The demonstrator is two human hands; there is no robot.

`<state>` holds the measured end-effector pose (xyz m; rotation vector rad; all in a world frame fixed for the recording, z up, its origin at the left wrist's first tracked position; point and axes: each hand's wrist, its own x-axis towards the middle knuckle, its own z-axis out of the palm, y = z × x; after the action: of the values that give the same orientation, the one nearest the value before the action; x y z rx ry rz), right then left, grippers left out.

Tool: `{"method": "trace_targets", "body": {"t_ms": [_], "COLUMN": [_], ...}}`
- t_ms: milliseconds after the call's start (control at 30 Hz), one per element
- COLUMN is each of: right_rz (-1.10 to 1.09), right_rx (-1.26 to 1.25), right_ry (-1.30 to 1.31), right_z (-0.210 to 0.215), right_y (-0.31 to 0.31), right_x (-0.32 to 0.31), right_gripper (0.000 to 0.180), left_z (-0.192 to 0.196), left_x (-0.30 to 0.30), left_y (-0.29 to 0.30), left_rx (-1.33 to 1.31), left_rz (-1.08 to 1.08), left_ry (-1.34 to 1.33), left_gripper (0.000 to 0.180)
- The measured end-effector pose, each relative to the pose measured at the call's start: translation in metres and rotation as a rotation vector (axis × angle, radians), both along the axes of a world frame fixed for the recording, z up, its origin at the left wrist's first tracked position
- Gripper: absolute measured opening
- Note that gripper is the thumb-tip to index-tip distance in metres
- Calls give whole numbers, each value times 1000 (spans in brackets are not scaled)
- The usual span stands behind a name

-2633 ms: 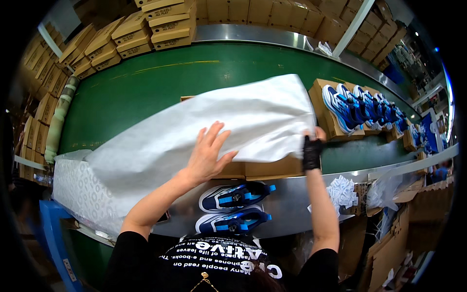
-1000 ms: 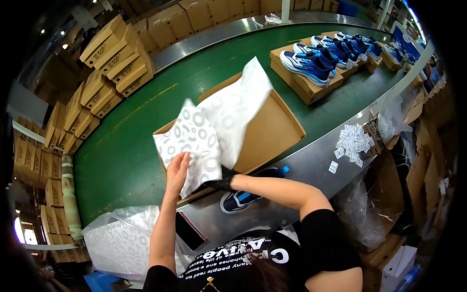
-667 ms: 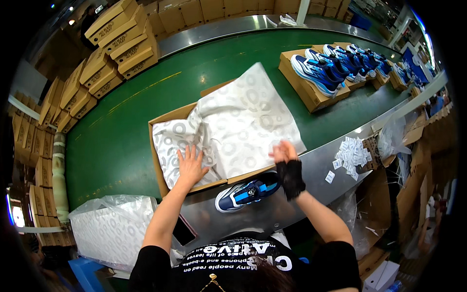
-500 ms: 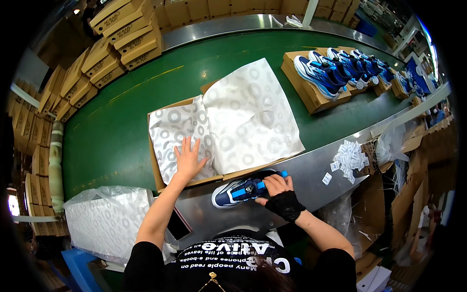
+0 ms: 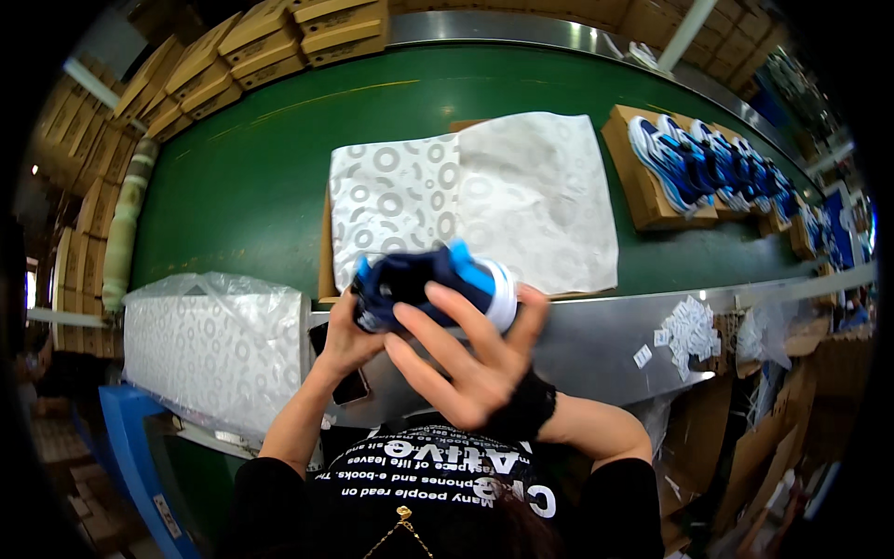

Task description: The person packages shoes into boxes by placing a sheet of protective paper inside, putting a pair of sneakers on top of the paper, and closing the lid before moving the box aside.

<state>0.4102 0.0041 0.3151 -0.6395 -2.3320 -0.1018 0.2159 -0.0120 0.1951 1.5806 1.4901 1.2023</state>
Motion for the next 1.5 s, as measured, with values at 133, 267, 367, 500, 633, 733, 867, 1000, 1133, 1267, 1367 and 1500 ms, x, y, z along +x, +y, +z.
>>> {"method": "trace_targets", "body": {"t_ms": [133,267,367,500,633,733,867,1000,1133,1267,1367,1500], "right_rz": [-6,1,-49,-245,-493,-476,-497,-536,-511,-456,-403,-220], "right_rx": [-64,-446,-742,-1683,-1961,-1516,-672,-197,-148,-249,-196,-207], "right_ry": [106,84,26,467,1276,1103,194,-247,-324,-357,-371,-188], "right_z": [-22,-83,-125,-167,-201,-206,-219,-217,-214,-183,-143,-67], "right_y": [6,2,-10,4,49,61,61,59,57,66,75,78], "right_x": [22,46,66,86,90,81,54,6,-2,-2,-11,-25], "right_gripper": [22,29,29,32,35,35,40,53,56,60,65,65], "left_z": [6,-25,-98,-139,-106,-83,-74,-76,-115,-88,-64,-24], "left_x": [-13,-7,3,34,50,23,-34,-43,-37,-65,-68,-90], "left_y": [27,84,128,136,117,93,69,61,59,74,75,44], "left_rx": [-80,-166,-418,-846,-861,-524,-146,-343,-212,-645,-628,-675], "left_rz": [96,213,180,97,-52,22,510,250,399,206,91,65], "left_ry": [-318,-575,-877,-815,-833,-714,-442,-370,139,-489,-993,-1084], "left_gripper": [54,45,51,55,51,39,48,50,43,53,63,69]}}
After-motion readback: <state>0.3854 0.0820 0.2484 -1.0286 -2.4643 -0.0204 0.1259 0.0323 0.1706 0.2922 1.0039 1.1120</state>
